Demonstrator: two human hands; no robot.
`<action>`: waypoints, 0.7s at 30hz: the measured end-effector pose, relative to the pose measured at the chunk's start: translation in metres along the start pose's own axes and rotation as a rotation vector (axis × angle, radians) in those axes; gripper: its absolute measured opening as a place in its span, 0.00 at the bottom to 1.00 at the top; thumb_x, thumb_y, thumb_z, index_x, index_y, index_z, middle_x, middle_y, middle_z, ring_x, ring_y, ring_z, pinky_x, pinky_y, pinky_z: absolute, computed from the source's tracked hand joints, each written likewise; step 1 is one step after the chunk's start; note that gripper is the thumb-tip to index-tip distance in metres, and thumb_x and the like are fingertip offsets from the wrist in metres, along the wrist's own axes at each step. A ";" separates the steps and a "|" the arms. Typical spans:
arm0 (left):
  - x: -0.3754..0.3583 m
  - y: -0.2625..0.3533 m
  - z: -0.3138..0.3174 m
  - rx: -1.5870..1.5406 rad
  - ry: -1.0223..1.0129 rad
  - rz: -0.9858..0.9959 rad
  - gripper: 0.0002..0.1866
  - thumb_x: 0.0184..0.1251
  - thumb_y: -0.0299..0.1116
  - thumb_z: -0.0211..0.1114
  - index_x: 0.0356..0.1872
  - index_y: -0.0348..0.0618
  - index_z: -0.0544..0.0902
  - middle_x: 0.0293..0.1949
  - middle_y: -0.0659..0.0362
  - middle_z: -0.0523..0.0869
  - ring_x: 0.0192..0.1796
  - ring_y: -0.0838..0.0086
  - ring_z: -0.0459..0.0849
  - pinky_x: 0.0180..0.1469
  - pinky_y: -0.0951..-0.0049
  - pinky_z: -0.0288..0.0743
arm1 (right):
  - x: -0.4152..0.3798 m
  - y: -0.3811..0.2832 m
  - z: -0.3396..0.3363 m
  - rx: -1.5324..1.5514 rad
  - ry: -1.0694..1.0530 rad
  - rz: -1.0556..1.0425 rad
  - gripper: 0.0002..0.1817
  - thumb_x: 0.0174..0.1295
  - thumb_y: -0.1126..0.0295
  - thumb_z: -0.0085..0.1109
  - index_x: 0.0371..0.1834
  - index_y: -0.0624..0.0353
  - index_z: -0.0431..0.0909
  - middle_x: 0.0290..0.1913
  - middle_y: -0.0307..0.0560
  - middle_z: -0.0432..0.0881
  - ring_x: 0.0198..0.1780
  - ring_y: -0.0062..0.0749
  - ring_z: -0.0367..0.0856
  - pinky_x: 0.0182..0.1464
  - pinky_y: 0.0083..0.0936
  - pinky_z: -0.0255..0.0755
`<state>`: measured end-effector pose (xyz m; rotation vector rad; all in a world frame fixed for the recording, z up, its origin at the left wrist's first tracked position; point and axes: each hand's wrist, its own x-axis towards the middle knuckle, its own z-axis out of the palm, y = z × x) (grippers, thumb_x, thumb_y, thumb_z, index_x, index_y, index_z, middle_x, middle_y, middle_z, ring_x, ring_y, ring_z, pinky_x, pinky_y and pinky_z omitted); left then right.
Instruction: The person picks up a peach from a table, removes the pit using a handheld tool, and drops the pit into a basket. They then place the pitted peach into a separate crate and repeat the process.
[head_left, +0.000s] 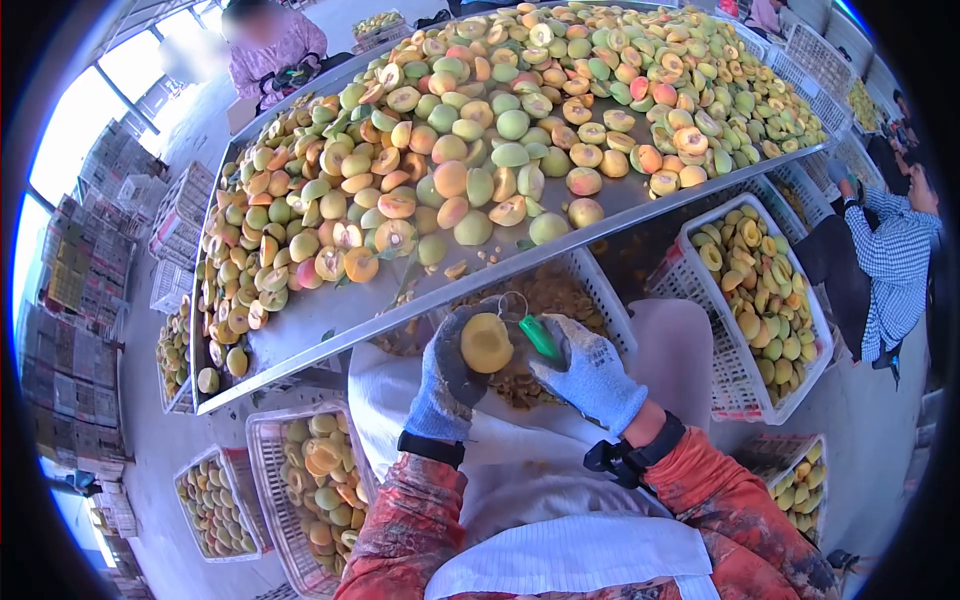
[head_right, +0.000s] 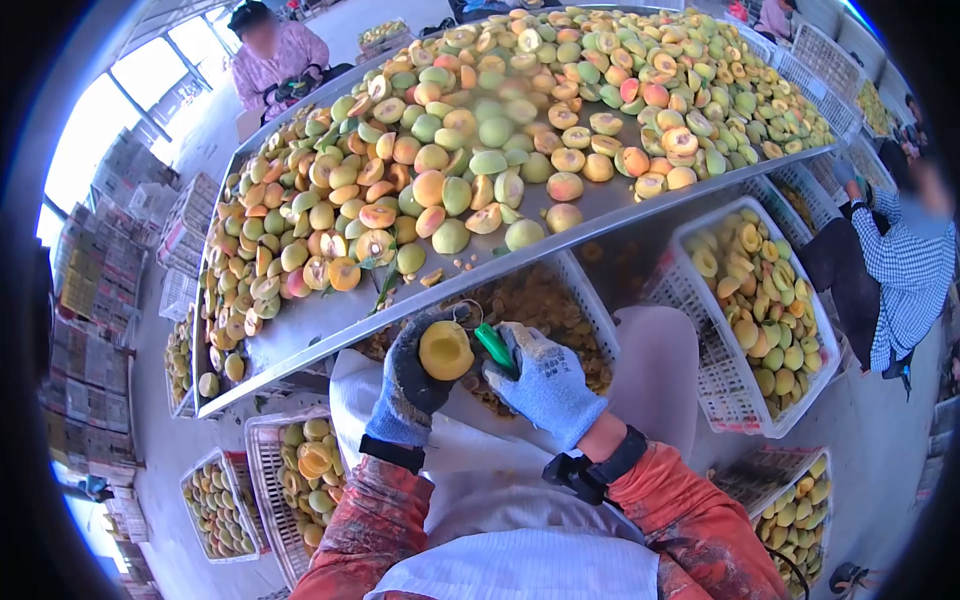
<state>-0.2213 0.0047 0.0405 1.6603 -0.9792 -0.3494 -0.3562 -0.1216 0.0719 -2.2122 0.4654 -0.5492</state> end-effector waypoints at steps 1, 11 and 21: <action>0.002 -0.004 -0.001 -0.170 -0.002 -0.042 0.19 0.60 0.29 0.59 0.53 0.34 0.73 0.51 0.51 0.79 0.51 0.64 0.80 0.54 0.65 0.75 | -0.004 -0.001 0.000 -0.015 -0.037 -0.002 0.21 0.50 0.63 0.64 0.47 0.56 0.72 0.39 0.54 0.79 0.36 0.52 0.80 0.38 0.39 0.74; 0.018 0.006 0.008 -1.426 0.163 -0.477 0.19 0.65 0.40 0.54 0.46 0.33 0.75 0.46 0.43 0.80 0.50 0.52 0.79 0.55 0.51 0.72 | -0.012 -0.022 0.013 -0.466 -0.060 -0.159 0.21 0.51 0.65 0.61 0.47 0.57 0.67 0.33 0.53 0.76 0.30 0.46 0.81 0.29 0.41 0.73; 0.009 0.015 -0.003 -1.090 0.417 -0.383 0.16 0.64 0.37 0.54 0.45 0.35 0.77 0.41 0.48 0.82 0.42 0.59 0.82 0.44 0.57 0.79 | -0.016 -0.044 0.040 0.027 -0.223 -0.032 0.22 0.49 0.68 0.62 0.47 0.62 0.69 0.31 0.59 0.80 0.31 0.52 0.81 0.32 0.40 0.74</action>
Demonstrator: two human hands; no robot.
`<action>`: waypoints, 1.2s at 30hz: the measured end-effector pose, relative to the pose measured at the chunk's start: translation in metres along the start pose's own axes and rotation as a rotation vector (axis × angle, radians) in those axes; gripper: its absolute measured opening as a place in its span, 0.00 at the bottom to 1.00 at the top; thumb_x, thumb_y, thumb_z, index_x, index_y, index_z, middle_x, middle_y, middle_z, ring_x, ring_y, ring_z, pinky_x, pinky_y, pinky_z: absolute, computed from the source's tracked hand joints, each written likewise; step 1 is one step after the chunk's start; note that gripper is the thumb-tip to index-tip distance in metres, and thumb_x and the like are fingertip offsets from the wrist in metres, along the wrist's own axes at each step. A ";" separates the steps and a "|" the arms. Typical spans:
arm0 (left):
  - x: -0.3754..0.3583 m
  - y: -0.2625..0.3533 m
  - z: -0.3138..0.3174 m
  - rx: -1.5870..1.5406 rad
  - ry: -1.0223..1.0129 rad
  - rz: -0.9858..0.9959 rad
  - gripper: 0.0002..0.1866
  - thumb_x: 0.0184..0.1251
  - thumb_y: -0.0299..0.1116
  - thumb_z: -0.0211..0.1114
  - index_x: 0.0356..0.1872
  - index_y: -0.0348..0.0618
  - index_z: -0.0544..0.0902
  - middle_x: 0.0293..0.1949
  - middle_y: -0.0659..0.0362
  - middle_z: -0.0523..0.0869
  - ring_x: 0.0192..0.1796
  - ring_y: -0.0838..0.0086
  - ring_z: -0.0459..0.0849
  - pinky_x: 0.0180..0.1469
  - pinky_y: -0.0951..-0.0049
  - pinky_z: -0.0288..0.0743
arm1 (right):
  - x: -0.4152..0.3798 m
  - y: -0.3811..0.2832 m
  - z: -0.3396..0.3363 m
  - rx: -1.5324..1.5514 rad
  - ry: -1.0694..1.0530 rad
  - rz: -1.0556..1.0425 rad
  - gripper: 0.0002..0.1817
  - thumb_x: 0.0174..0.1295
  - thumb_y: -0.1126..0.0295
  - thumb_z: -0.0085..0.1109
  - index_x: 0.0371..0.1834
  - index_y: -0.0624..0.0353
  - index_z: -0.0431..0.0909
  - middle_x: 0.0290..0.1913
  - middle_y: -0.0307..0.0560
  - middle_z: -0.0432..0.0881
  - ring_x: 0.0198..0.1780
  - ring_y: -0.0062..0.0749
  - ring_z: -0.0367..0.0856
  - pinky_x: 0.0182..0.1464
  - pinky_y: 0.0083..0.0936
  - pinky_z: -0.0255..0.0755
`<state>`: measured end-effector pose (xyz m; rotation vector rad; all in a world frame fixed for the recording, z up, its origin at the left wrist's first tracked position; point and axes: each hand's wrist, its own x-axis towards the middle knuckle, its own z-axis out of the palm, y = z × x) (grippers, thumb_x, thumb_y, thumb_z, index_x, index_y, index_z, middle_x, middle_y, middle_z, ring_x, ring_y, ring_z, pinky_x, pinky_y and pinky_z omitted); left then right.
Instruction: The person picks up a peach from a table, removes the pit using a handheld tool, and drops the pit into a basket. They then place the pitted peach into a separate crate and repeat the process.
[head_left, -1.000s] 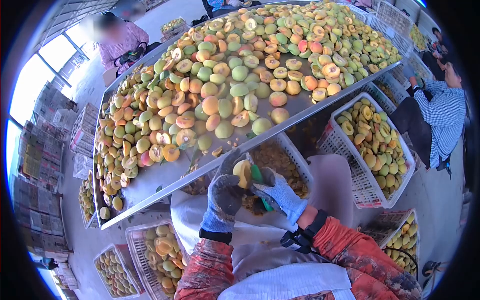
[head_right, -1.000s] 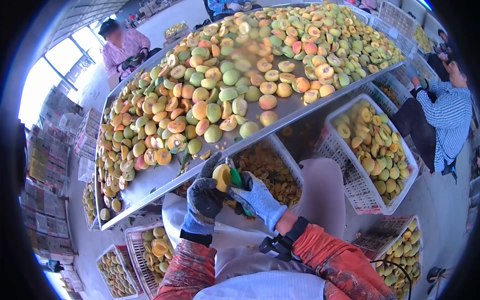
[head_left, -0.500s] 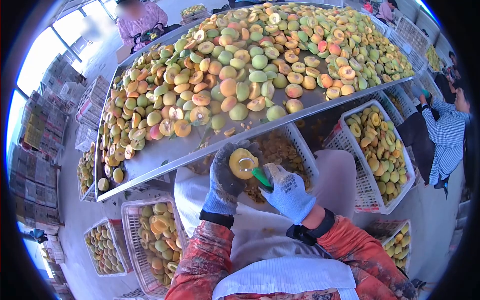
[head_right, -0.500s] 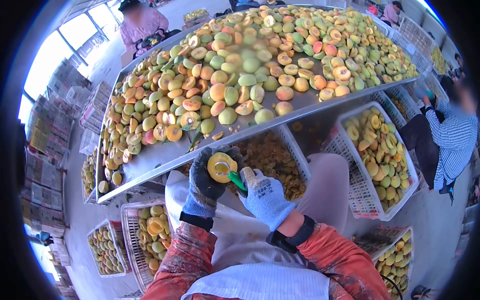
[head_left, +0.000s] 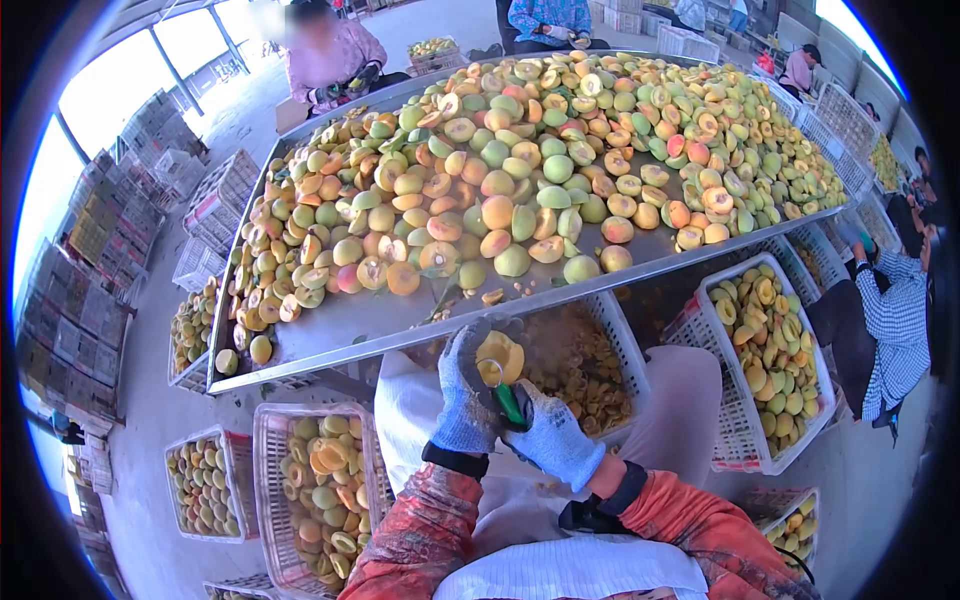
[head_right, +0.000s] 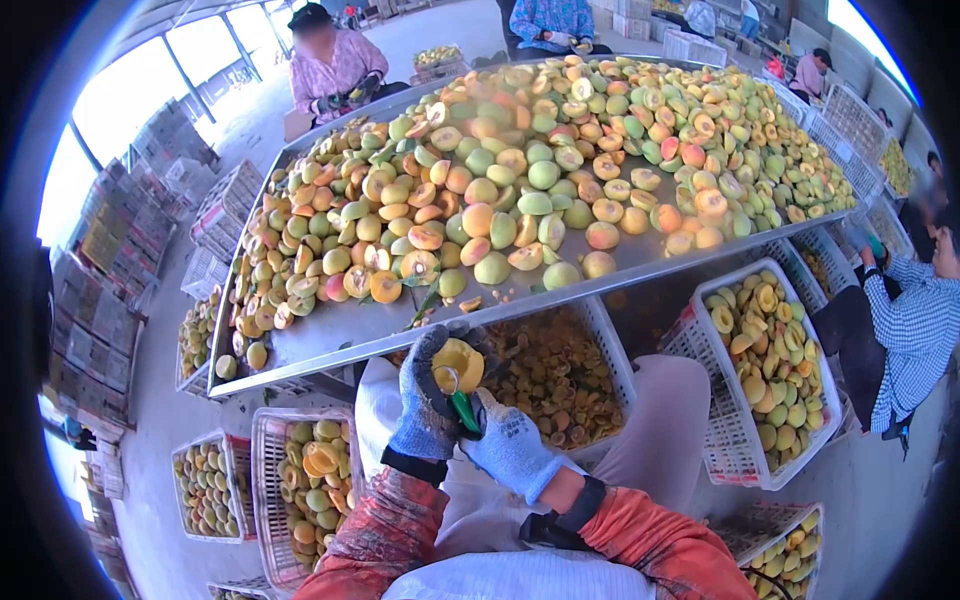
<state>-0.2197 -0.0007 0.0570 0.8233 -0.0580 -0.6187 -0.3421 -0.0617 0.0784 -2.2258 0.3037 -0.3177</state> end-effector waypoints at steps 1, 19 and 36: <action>-0.002 0.009 -0.009 0.007 0.008 0.020 0.16 0.64 0.37 0.54 0.45 0.35 0.77 0.41 0.48 0.82 0.42 0.59 0.82 0.44 0.57 0.79 | 0.006 0.000 0.001 0.168 -0.061 -0.001 0.21 0.49 0.68 0.63 0.46 0.62 0.70 0.30 0.57 0.80 0.30 0.48 0.81 0.33 0.37 0.74; 0.176 0.122 -0.101 1.862 0.420 -0.144 0.35 0.47 0.53 0.67 0.54 0.39 0.75 0.51 0.41 0.79 0.51 0.51 0.79 0.54 0.60 0.71 | 0.006 0.119 -0.040 -0.274 -0.160 0.230 0.23 0.54 0.50 0.58 0.46 0.53 0.68 0.33 0.50 0.80 0.31 0.46 0.81 0.33 0.42 0.73; 0.113 0.092 -0.116 0.961 0.158 0.350 0.24 0.47 0.31 0.68 0.49 0.42 0.74 0.38 0.52 0.83 0.35 0.62 0.84 0.37 0.65 0.79 | -0.010 0.047 -0.081 0.020 -0.145 0.063 0.24 0.57 0.51 0.57 0.52 0.55 0.72 0.43 0.56 0.80 0.42 0.49 0.80 0.43 0.42 0.72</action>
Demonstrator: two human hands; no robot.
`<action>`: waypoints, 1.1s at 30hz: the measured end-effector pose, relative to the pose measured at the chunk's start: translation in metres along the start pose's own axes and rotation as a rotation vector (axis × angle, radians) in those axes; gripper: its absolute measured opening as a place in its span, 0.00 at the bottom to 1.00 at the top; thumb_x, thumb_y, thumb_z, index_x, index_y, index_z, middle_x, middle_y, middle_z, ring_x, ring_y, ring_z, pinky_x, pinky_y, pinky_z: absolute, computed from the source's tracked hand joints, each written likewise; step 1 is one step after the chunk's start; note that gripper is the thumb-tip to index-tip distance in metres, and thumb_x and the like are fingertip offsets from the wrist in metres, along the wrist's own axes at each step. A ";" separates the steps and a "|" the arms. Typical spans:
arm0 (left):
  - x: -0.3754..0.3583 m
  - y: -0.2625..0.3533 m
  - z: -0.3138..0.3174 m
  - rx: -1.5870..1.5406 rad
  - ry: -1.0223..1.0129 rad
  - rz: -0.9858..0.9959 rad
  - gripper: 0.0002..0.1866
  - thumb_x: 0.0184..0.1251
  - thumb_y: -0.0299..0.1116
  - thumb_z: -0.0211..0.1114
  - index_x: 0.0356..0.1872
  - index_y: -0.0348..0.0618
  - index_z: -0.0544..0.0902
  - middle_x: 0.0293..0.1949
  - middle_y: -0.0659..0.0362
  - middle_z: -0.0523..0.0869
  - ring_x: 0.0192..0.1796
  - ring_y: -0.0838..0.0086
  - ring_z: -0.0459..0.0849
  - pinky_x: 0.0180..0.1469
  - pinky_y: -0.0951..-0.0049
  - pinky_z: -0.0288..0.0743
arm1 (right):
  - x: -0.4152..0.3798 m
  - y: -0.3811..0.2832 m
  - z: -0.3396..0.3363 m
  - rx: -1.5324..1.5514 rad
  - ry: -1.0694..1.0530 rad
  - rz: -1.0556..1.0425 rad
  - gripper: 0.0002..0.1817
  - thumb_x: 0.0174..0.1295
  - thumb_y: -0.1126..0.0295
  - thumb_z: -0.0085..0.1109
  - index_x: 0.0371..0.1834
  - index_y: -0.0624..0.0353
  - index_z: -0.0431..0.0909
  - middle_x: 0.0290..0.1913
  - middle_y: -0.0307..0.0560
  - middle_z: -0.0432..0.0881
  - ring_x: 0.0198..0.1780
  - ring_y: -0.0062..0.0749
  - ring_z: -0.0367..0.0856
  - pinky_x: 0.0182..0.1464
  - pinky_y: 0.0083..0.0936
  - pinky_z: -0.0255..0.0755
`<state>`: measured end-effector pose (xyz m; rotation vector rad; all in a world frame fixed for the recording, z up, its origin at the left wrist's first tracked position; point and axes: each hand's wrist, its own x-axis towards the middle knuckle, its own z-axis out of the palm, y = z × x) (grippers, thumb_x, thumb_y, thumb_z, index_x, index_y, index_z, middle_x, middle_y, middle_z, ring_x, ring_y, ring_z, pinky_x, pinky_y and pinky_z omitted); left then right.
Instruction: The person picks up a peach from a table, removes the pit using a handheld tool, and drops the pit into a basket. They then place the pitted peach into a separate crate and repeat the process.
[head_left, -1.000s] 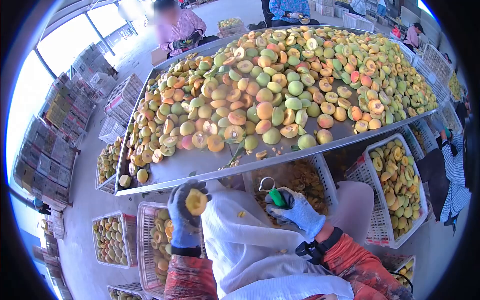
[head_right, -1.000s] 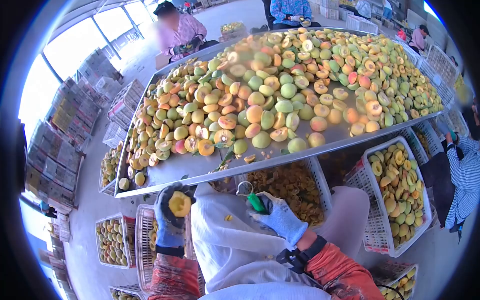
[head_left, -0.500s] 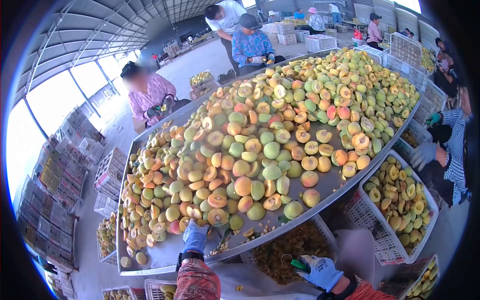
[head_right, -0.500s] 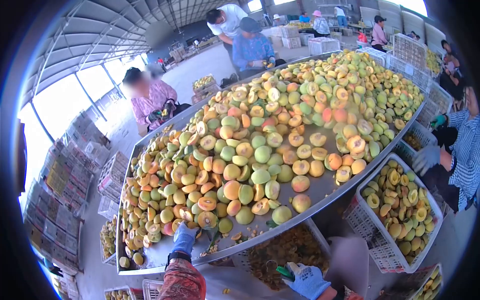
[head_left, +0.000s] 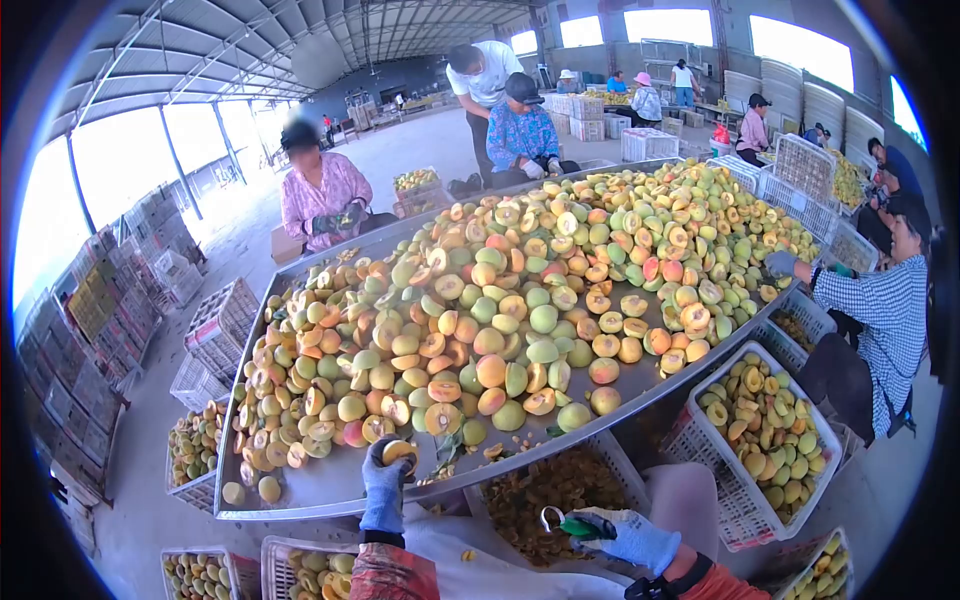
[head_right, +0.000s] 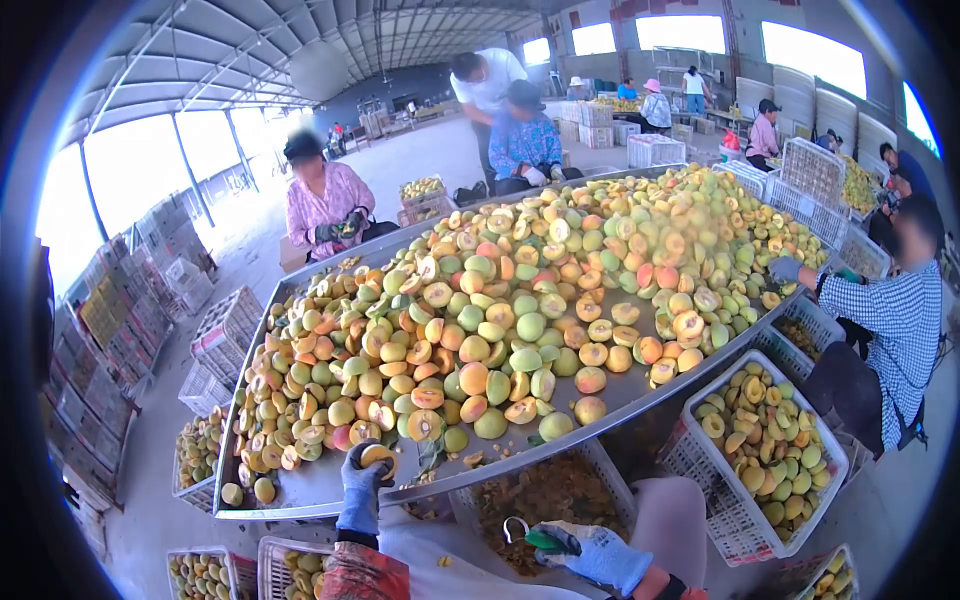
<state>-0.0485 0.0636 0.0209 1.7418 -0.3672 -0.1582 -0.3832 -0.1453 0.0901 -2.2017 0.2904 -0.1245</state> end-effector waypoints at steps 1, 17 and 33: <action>-0.014 0.016 -0.007 -0.494 0.008 -0.167 0.24 0.48 0.30 0.67 0.50 0.43 0.74 0.37 0.52 0.83 0.32 0.63 0.84 0.32 0.66 0.80 | -0.002 -0.001 0.004 0.013 0.065 0.027 0.23 0.58 0.51 0.57 0.50 0.55 0.73 0.40 0.56 0.80 0.40 0.49 0.80 0.41 0.43 0.72; -0.169 0.087 0.039 -0.991 -0.353 -0.282 0.25 0.68 0.47 0.51 0.54 0.34 0.72 0.47 0.46 0.80 0.46 0.56 0.82 0.48 0.63 0.79 | 0.011 -0.073 0.051 -0.362 0.140 -0.332 0.23 0.54 0.55 0.62 0.46 0.61 0.74 0.28 0.52 0.81 0.27 0.41 0.81 0.27 0.34 0.74; -0.196 0.125 0.055 -0.842 -0.170 -0.241 0.13 0.61 0.24 0.57 0.47 0.33 0.75 0.47 0.50 0.80 0.45 0.67 0.82 0.50 0.71 0.75 | 0.007 -0.063 0.041 0.322 -0.313 0.058 0.15 0.58 0.62 0.60 0.41 0.60 0.72 0.28 0.59 0.78 0.31 0.56 0.79 0.31 0.39 0.71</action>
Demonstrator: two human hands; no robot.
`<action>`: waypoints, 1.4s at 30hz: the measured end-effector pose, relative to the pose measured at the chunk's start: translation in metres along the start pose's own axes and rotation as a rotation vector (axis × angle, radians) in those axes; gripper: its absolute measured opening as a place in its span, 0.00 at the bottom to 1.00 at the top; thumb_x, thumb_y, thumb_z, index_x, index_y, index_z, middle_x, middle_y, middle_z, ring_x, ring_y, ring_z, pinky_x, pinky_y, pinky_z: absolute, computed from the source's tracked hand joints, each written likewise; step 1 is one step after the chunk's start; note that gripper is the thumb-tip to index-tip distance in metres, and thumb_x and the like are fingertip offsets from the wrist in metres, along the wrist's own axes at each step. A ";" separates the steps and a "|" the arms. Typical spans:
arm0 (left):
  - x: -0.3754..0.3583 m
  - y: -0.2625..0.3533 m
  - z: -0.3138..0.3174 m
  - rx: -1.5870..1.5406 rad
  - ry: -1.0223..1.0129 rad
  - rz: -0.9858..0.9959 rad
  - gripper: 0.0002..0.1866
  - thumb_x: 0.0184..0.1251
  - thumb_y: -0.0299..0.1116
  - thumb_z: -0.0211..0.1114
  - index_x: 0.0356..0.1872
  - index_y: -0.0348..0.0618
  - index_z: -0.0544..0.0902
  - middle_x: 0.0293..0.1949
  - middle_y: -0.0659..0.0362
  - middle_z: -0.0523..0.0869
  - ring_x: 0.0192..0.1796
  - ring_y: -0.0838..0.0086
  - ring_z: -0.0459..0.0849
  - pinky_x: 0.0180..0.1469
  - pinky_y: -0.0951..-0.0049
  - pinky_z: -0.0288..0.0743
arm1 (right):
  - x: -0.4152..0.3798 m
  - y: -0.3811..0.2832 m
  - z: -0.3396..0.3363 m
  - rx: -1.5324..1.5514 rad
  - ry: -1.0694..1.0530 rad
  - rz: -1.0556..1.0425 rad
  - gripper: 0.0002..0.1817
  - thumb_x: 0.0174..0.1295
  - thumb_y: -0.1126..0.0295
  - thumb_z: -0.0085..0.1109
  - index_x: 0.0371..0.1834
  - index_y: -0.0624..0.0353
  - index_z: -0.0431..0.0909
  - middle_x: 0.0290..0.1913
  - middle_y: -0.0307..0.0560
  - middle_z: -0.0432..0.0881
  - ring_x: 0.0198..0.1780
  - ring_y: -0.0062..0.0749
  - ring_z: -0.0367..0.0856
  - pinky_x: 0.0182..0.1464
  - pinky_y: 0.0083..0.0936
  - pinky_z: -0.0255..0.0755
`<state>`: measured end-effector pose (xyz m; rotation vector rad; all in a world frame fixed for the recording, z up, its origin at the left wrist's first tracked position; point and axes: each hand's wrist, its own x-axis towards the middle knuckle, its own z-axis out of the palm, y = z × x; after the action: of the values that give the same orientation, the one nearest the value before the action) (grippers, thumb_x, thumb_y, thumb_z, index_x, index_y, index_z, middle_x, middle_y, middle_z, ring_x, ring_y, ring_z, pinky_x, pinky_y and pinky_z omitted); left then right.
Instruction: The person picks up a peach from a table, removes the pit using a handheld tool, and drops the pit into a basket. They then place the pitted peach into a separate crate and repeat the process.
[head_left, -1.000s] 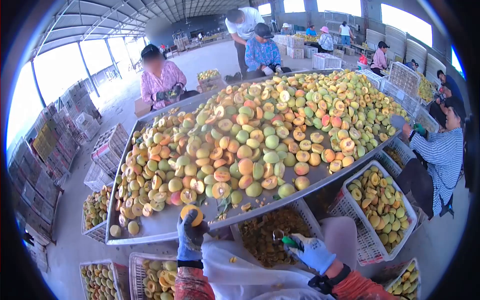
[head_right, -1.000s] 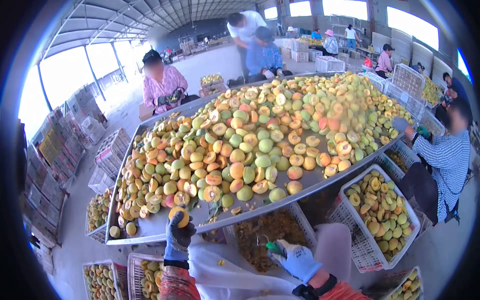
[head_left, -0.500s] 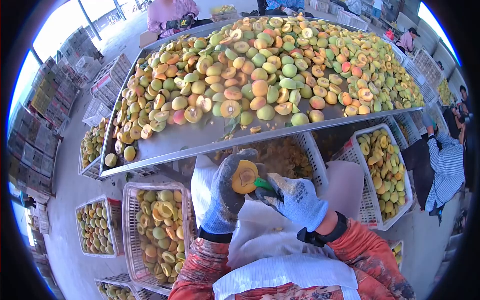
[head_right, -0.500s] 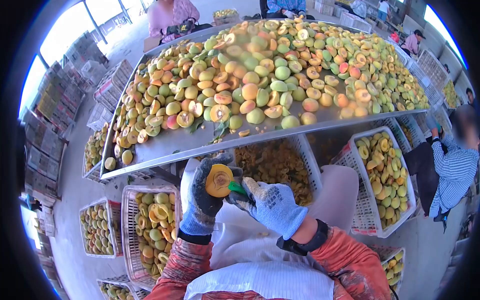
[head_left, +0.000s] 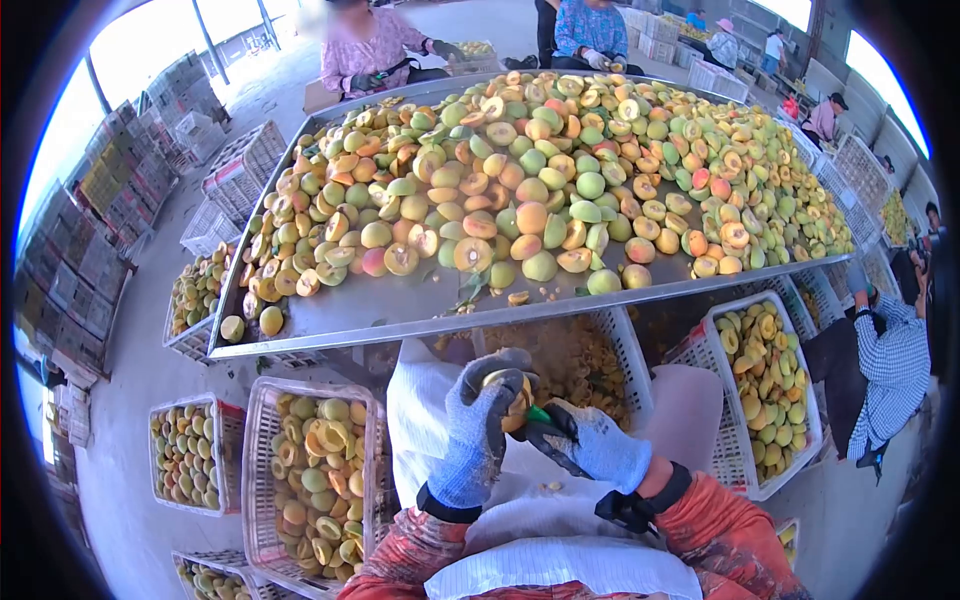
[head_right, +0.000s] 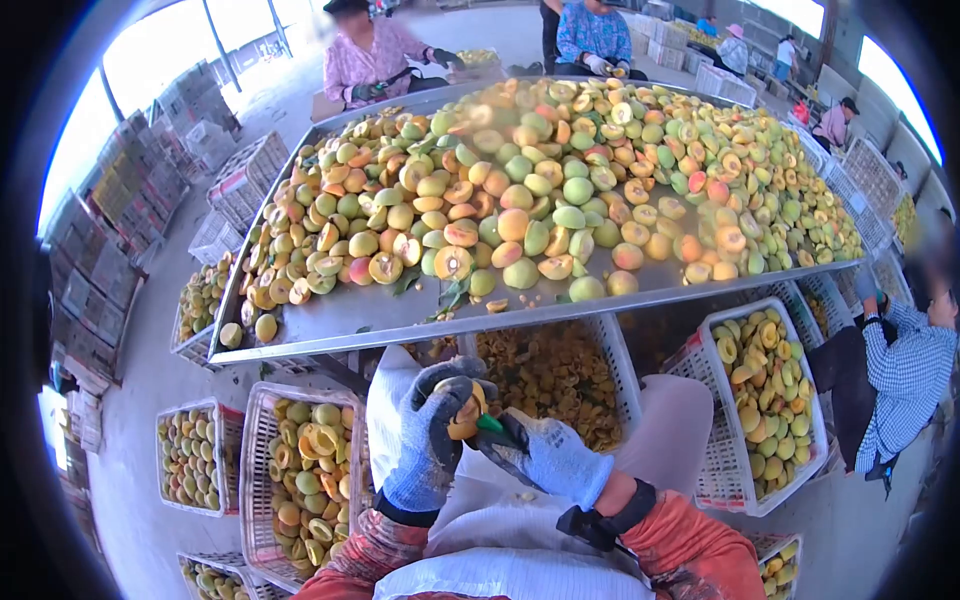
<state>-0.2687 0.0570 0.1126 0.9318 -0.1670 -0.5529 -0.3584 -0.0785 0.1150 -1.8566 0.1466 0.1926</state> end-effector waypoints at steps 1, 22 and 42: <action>-0.002 0.000 0.005 0.040 -0.007 0.060 0.15 0.61 0.27 0.57 0.49 0.33 0.75 0.48 0.50 0.80 0.45 0.66 0.82 0.49 0.70 0.75 | -0.003 0.008 0.007 -0.078 0.091 -0.111 0.15 0.58 0.63 0.60 0.41 0.60 0.72 0.29 0.59 0.78 0.30 0.56 0.79 0.30 0.38 0.70; 0.035 -0.018 -0.023 0.049 -0.270 -0.437 0.24 0.69 0.48 0.50 0.46 0.34 0.77 0.39 0.51 0.83 0.31 0.67 0.84 0.23 0.73 0.79 | -0.011 0.028 -0.013 -1.004 0.247 -0.220 0.32 0.52 0.57 0.62 0.59 0.58 0.68 0.31 0.52 0.77 0.28 0.44 0.79 0.30 0.36 0.72; 0.005 -0.010 0.037 0.156 0.025 0.213 0.14 0.63 0.31 0.57 0.48 0.38 0.72 0.50 0.50 0.78 0.51 0.65 0.77 0.53 0.67 0.73 | -0.007 0.016 0.021 -0.400 0.416 -0.166 0.21 0.59 0.61 0.59 0.50 0.61 0.68 0.27 0.57 0.79 0.26 0.46 0.81 0.27 0.35 0.72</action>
<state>-0.2819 0.0234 0.1266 1.0573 -0.2868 -0.3347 -0.3697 -0.0630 0.0958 -2.2784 0.2526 -0.3045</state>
